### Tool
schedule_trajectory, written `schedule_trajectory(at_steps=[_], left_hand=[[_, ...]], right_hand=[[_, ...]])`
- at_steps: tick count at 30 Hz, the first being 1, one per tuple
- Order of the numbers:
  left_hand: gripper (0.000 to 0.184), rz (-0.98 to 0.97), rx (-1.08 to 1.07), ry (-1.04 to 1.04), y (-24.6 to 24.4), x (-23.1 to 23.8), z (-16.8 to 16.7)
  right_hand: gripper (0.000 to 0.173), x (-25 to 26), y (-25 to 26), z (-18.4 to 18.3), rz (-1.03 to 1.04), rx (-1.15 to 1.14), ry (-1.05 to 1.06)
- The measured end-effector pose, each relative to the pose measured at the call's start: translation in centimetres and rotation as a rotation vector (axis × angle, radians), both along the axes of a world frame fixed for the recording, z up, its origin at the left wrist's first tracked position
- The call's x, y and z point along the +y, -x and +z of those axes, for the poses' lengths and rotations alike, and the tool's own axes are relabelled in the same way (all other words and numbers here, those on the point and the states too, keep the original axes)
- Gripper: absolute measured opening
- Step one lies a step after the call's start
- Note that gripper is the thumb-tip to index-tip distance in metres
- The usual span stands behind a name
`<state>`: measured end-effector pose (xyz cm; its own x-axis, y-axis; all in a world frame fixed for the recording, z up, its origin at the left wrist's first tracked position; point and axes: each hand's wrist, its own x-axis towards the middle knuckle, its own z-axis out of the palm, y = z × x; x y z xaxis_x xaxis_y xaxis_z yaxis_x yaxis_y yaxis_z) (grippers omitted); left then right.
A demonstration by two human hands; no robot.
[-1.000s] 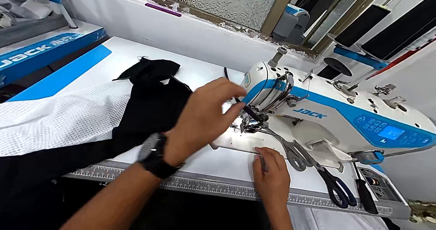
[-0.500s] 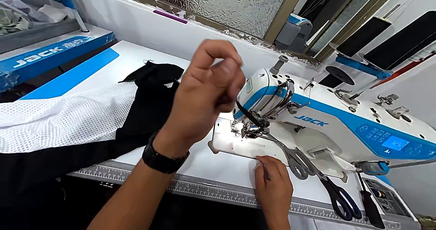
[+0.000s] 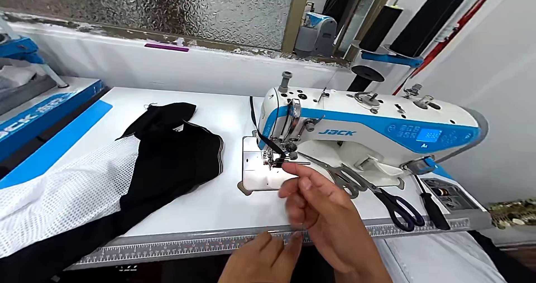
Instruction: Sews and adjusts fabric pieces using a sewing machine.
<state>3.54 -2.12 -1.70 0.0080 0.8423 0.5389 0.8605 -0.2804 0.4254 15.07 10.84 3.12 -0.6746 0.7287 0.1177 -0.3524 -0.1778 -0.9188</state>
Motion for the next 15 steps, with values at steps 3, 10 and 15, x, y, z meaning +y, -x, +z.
schedule_trajectory(at_steps=[3,10,15], left_hand=[[0.026,0.041,-0.057,-0.043,3.8,1.1,1.4],[0.029,-0.025,-0.008,-0.321,8.3,10.3,6.9],[0.021,-0.310,0.056,-0.326,7.9,9.1,7.0]], right_hand=[[0.026,0.7,-1.0,-1.9,-0.188,-0.055,-0.087],[0.027,1.1,-1.8,-2.8,-0.642,-0.454,-1.344],[0.030,1.5,-3.3,-1.3,-0.155,0.132,-1.153]])
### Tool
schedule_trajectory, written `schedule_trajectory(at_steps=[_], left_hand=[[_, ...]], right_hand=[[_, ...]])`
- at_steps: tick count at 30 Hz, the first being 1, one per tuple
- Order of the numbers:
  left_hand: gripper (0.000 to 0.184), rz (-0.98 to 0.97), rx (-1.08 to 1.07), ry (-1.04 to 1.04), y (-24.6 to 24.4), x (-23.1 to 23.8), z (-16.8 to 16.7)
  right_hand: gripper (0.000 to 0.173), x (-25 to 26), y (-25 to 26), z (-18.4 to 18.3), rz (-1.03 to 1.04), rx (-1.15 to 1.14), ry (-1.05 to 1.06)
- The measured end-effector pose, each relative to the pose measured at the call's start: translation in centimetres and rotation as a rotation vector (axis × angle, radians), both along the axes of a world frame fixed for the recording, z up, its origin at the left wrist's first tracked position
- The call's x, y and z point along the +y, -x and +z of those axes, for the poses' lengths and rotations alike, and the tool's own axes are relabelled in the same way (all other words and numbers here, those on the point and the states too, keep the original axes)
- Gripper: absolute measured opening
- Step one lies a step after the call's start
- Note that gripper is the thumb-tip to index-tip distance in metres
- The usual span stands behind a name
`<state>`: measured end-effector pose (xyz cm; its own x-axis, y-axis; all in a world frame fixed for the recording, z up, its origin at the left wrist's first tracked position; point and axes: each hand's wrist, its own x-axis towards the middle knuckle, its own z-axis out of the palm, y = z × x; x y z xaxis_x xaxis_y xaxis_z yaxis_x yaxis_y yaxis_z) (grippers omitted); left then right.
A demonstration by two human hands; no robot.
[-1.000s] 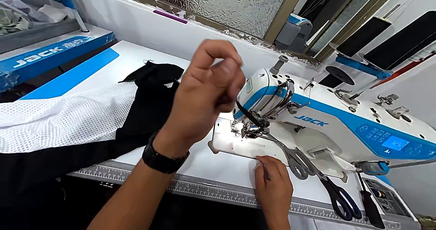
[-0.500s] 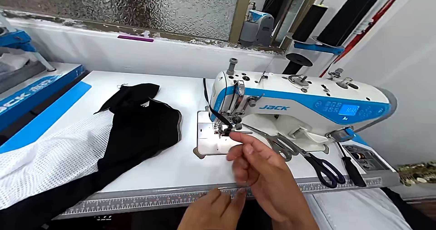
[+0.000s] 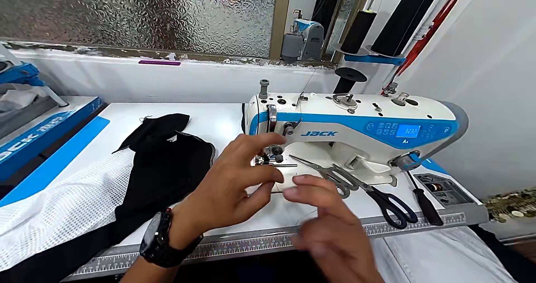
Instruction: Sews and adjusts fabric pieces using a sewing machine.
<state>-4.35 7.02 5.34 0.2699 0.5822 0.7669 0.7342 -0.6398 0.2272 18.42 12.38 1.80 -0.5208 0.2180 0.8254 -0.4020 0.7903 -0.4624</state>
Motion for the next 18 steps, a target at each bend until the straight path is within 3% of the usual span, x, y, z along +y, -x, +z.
schedule_trajectory(at_steps=[2,3,4,7,10,13,18], left_hand=[[0.028,-0.007,-0.045,0.050,1.1,0.2,-0.2],[0.031,0.015,-0.067,0.067,1.7,0.5,-0.1],[0.032,0.052,-0.075,0.081,2.2,0.8,0.1],[0.027,0.141,0.069,0.090,3.6,2.4,0.8],[0.024,0.192,0.269,0.083,3.3,3.6,1.3],[0.027,0.200,0.338,0.087,2.3,4.0,2.2],[0.031,0.172,0.388,0.115,2.2,3.8,3.4]], right_hand=[[0.029,0.4,-0.3,0.7,0.409,0.180,0.421],[0.027,0.8,-0.4,1.0,0.466,0.254,0.595],[0.026,1.6,-0.5,0.9,0.360,0.280,0.678],[0.022,5.6,-0.4,-0.9,-0.334,0.033,0.489],[0.020,8.3,-0.2,-3.1,-0.617,-0.209,0.195],[0.019,10.6,-0.4,-4.4,-0.592,-0.306,0.043],[0.022,13.2,0.4,-6.1,-0.171,-0.452,0.360]])
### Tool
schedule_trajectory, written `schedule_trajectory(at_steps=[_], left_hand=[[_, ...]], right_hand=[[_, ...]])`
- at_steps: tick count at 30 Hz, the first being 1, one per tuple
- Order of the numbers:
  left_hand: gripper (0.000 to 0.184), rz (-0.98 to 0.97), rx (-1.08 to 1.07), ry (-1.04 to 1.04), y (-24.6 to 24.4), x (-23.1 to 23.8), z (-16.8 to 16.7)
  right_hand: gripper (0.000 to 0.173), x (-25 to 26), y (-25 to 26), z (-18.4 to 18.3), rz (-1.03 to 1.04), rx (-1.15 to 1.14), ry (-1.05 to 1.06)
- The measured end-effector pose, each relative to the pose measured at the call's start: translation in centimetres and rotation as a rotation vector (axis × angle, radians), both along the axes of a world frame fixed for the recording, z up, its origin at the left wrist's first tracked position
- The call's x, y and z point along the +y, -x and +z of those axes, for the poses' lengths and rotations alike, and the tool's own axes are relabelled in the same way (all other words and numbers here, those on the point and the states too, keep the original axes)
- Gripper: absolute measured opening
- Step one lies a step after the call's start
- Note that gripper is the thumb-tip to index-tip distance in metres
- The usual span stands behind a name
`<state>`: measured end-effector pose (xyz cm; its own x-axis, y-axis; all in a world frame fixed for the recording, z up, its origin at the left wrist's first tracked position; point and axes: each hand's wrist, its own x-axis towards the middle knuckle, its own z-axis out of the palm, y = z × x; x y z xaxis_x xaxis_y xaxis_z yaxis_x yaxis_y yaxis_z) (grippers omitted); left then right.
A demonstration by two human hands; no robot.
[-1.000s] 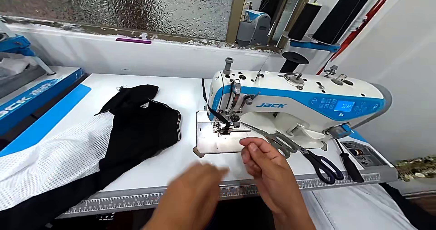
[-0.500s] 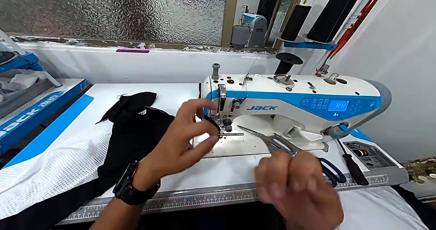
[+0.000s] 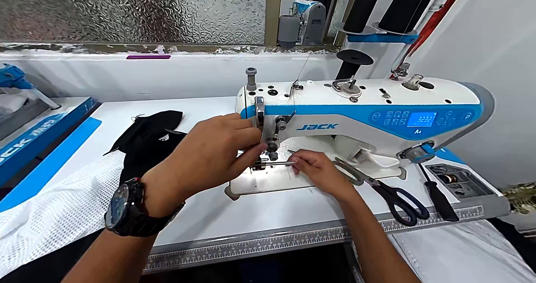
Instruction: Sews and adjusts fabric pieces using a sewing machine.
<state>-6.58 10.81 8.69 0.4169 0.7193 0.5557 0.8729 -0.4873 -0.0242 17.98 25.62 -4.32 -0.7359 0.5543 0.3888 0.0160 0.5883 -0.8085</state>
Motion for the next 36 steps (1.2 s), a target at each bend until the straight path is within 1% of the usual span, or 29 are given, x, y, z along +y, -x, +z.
schedule_trajectory(at_steps=[2,4,6,9,10,13,16,18,19,22,24,27,29,32,34,36], left_hand=[[0.029,-0.049,-0.012,0.026,0.1,-0.2,0.1],[0.027,-0.107,-0.041,0.060,0.3,-0.3,0.2],[0.028,-0.123,-0.045,0.085,0.6,-0.3,0.4],[0.027,-0.045,0.016,0.052,1.5,-0.2,1.1],[0.026,-0.013,0.035,0.031,1.9,-0.2,1.2],[0.024,0.022,0.060,-0.007,2.8,0.2,1.6],[0.026,0.020,0.069,-0.039,3.3,0.8,1.4],[0.027,0.015,0.070,-0.042,3.5,1.1,1.2],[0.027,0.010,0.074,-0.044,3.6,1.2,1.2],[0.029,0.010,0.085,-0.053,3.5,1.3,1.1],[0.029,0.023,0.081,-0.050,3.6,1.1,1.2],[0.031,0.025,0.071,-0.027,4.2,1.0,1.0],[0.031,0.014,0.085,-0.010,4.5,0.9,0.7],[0.033,-0.014,0.127,-0.025,4.4,1.0,0.8],[0.033,-0.001,0.172,-0.071,4.0,0.9,0.8],[0.033,0.016,0.218,-0.121,3.7,0.9,0.8]], right_hand=[[0.027,0.1,0.8,-0.5,0.128,-0.058,0.089],[0.029,0.0,2.0,-0.5,0.183,-0.094,0.102],[0.023,-0.4,3.3,-0.4,0.158,-0.083,0.084],[0.018,-1.0,4.5,-0.7,0.075,-0.028,0.047],[0.019,-1.2,4.8,-0.9,0.049,0.007,0.049],[0.030,-2.1,5.3,-1.4,-0.016,0.091,0.049],[0.029,-2.5,5.8,-1.7,-0.057,0.130,-0.018],[0.029,-2.5,6.2,-1.9,-0.079,0.103,-0.075],[0.029,-2.4,6.3,-2.0,-0.055,0.097,-0.074],[0.035,-2.4,6.5,-2.1,0.122,0.117,0.087],[0.037,-2.0,6.6,-2.3,0.176,0.127,0.197],[0.037,-1.5,6.5,-2.4,0.215,0.148,0.226],[0.040,-1.7,6.6,-2.0,0.214,0.077,0.243],[0.044,-1.8,7.2,-0.7,0.214,-0.120,0.355],[0.040,-1.7,7.9,-0.2,0.200,-0.172,0.385],[0.038,-1.9,8.3,0.1,0.193,-0.176,0.382]])
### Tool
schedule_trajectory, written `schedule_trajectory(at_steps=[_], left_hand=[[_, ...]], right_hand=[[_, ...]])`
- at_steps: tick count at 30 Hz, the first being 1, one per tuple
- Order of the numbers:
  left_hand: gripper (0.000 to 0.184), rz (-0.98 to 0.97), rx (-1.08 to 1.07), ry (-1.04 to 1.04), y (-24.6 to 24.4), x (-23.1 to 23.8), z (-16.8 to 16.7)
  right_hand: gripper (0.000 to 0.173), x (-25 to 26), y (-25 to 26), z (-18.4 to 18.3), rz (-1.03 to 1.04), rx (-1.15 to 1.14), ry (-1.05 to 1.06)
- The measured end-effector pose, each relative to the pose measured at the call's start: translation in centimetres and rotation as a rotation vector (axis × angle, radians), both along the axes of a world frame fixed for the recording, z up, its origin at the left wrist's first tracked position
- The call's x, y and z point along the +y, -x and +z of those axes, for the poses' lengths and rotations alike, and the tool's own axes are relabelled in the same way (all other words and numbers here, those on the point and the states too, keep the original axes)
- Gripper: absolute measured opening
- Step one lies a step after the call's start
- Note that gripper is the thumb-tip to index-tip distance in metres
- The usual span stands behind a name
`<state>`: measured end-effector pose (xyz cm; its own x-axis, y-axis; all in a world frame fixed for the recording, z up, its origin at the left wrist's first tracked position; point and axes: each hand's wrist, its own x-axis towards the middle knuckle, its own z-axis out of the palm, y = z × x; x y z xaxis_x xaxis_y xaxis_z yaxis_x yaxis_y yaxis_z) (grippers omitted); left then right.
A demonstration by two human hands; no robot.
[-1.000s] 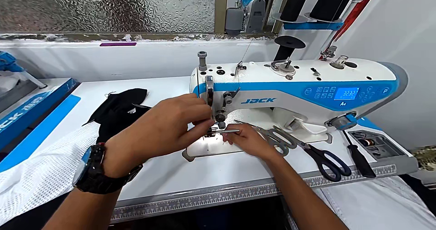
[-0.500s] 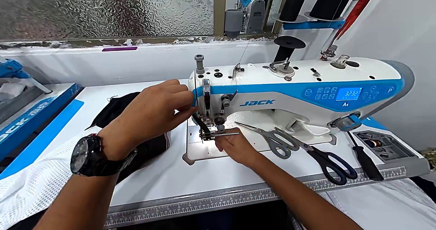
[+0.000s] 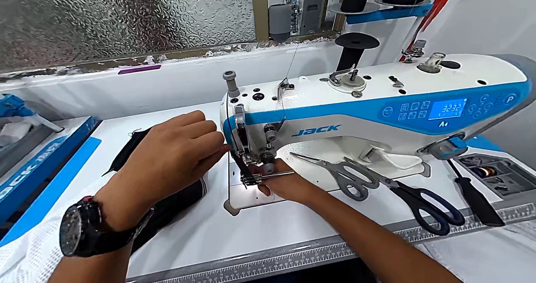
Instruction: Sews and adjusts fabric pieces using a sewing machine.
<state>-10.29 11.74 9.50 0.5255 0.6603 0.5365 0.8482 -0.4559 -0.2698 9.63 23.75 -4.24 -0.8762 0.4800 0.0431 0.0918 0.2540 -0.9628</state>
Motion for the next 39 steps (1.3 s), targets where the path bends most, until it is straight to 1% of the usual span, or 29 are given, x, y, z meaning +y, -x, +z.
schedule_trajectory(at_steps=[3,7,9,11,13,15,18,21,24,26,29,33,36,39], left_hand=[[0.029,0.010,0.037,-0.035,-0.2,0.2,-0.4],[0.024,0.002,0.058,-0.090,-0.3,0.6,-1.1],[0.021,-0.021,0.064,-0.118,-0.6,0.8,-1.3],[0.019,-0.046,0.074,-0.144,-1.0,1.0,-1.5],[0.019,-0.074,0.091,-0.172,-1.3,1.2,-1.8],[0.021,-0.089,0.099,-0.186,-1.5,1.3,-2.1],[0.020,-0.074,0.091,-0.183,-1.4,1.3,-2.6],[0.018,-0.076,0.038,-0.158,-1.0,1.0,-2.9],[0.021,-0.066,0.023,-0.174,-0.9,0.9,-2.9],[0.022,-0.056,0.028,-0.173,-0.7,0.8,-2.9],[0.019,-0.046,0.035,-0.163,-0.5,0.9,-3.0],[0.017,-0.037,0.044,-0.151,-0.4,1.0,-3.0],[0.016,-0.033,0.039,-0.144,-0.3,0.9,-3.0],[0.016,-0.025,0.048,-0.144,-0.3,0.7,-2.8]], right_hand=[[0.044,-0.5,0.1,0.1,-0.078,-0.052,-0.029],[0.048,-1.0,0.0,-0.2,-0.171,-0.117,-0.173],[0.046,-1.2,-0.5,-0.4,-0.220,-0.110,-0.218],[0.045,-1.2,-1.3,-0.8,-0.258,-0.066,-0.219],[0.048,-0.8,-2.1,-1.3,-0.272,-0.022,-0.206],[0.050,-0.6,-2.6,-1.5,-0.252,-0.036,-0.185],[0.049,0.2,-2.4,-0.3,-0.104,-0.150,-0.102],[0.040,1.7,-1.4,1.2,0.093,-0.260,0.035],[0.035,2.4,-0.4,1.5,0.193,-0.244,0.188],[0.032,2.4,0.0,1.4,0.208,-0.201,0.263],[0.029,1.9,0.5,1.3,0.146,-0.198,0.299],[0.030,1.7,0.7,1.2,0.128,-0.191,0.339],[0.032,1.8,0.5,1.0,0.124,-0.222,0.298],[0.037,1.7,0.2,1.2,0.065,-0.299,0.167]])
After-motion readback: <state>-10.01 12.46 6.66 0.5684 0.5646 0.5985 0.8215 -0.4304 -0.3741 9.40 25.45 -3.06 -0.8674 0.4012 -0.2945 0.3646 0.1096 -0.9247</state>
